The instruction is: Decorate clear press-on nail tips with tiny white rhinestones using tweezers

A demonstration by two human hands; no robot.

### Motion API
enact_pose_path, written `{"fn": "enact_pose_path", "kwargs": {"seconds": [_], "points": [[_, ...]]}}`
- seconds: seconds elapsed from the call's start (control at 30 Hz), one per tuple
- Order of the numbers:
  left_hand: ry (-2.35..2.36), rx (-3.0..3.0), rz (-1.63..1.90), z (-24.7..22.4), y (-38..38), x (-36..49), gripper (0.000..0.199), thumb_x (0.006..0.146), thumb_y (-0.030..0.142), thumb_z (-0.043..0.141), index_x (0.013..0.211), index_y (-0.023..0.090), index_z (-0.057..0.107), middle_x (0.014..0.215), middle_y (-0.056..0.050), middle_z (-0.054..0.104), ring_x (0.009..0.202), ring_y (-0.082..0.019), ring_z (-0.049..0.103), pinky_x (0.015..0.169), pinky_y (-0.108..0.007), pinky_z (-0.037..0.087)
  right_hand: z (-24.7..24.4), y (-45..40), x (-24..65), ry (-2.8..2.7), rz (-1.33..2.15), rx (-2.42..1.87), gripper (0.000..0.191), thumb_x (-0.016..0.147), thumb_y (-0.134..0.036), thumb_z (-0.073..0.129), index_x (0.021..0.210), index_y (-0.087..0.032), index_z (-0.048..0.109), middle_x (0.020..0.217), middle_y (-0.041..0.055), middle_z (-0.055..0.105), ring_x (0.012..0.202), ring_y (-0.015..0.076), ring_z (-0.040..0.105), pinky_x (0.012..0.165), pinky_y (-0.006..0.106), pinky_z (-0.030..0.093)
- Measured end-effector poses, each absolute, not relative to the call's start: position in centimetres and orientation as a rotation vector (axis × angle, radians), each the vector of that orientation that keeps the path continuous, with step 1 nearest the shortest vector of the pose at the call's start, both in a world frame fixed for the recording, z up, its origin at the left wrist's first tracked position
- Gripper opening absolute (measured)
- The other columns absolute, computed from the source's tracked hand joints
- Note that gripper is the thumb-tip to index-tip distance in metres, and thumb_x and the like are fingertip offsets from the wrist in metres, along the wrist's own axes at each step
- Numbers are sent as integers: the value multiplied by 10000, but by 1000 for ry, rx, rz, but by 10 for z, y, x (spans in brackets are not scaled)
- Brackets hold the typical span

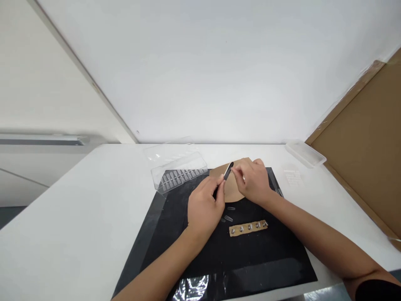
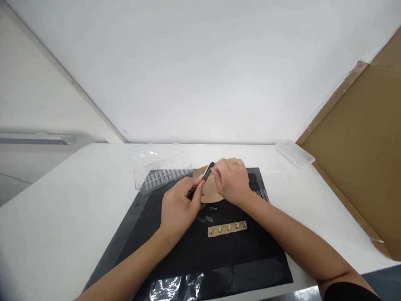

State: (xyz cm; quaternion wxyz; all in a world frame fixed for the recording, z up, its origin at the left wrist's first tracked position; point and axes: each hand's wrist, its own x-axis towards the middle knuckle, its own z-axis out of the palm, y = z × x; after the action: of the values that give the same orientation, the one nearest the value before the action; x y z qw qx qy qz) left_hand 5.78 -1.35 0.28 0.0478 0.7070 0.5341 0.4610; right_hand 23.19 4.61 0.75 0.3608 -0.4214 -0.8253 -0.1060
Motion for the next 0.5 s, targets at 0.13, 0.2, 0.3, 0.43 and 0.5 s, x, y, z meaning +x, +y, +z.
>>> {"fn": "enact_pose_path", "kwargs": {"seconds": [0.13, 0.2, 0.3, 0.43, 0.5], "points": [[1624, 2150, 1399, 5, -15, 58, 204, 1025, 207, 575, 920, 177, 747, 798, -31, 731, 730, -169, 687, 689, -281, 495, 10, 46, 233, -2160, -272, -1031, 268, 1083, -284, 478, 828, -213, 521, 732, -2, 655, 613, 158, 496, 747, 360, 297], [1634, 2141, 1394, 6, -16, 57, 204, 1026, 221, 579, 928, 176, 752, 776, -27, 718, 717, -172, 679, 685, -285, 495, 10, 46, 232, -2234, -284, -970, 278, 1083, -283, 472, 818, -215, 517, 717, 0, 651, 609, 160, 488, 733, 362, 288], [1637, 2123, 1426, 6, -16, 56, 209, 1033, 246, 577, 944, 179, 754, 759, -20, 702, 711, -171, 670, 693, -287, 499, 10, 46, 231, -2155, -306, -1026, 282, 1100, -294, 457, 840, -213, 526, 746, 6, 662, 632, 161, 505, 746, 361, 289], [1637, 2152, 1390, 6, -15, 56, 216, 1029, 219, 564, 914, 189, 744, 779, -24, 721, 711, -170, 675, 674, -284, 491, 9, 46, 232, -2211, -282, -978, 287, 1096, -291, 457, 825, -215, 514, 731, -1, 657, 616, 158, 498, 735, 359, 289], [1624, 2166, 1392, 7, -15, 56, 226, 1031, 217, 555, 906, 192, 742, 771, -24, 720, 712, -173, 677, 672, -286, 493, 10, 46, 232, -2260, -269, -945, 292, 1094, -295, 458, 818, -216, 513, 718, -4, 655, 604, 156, 491, 728, 360, 284]]}}
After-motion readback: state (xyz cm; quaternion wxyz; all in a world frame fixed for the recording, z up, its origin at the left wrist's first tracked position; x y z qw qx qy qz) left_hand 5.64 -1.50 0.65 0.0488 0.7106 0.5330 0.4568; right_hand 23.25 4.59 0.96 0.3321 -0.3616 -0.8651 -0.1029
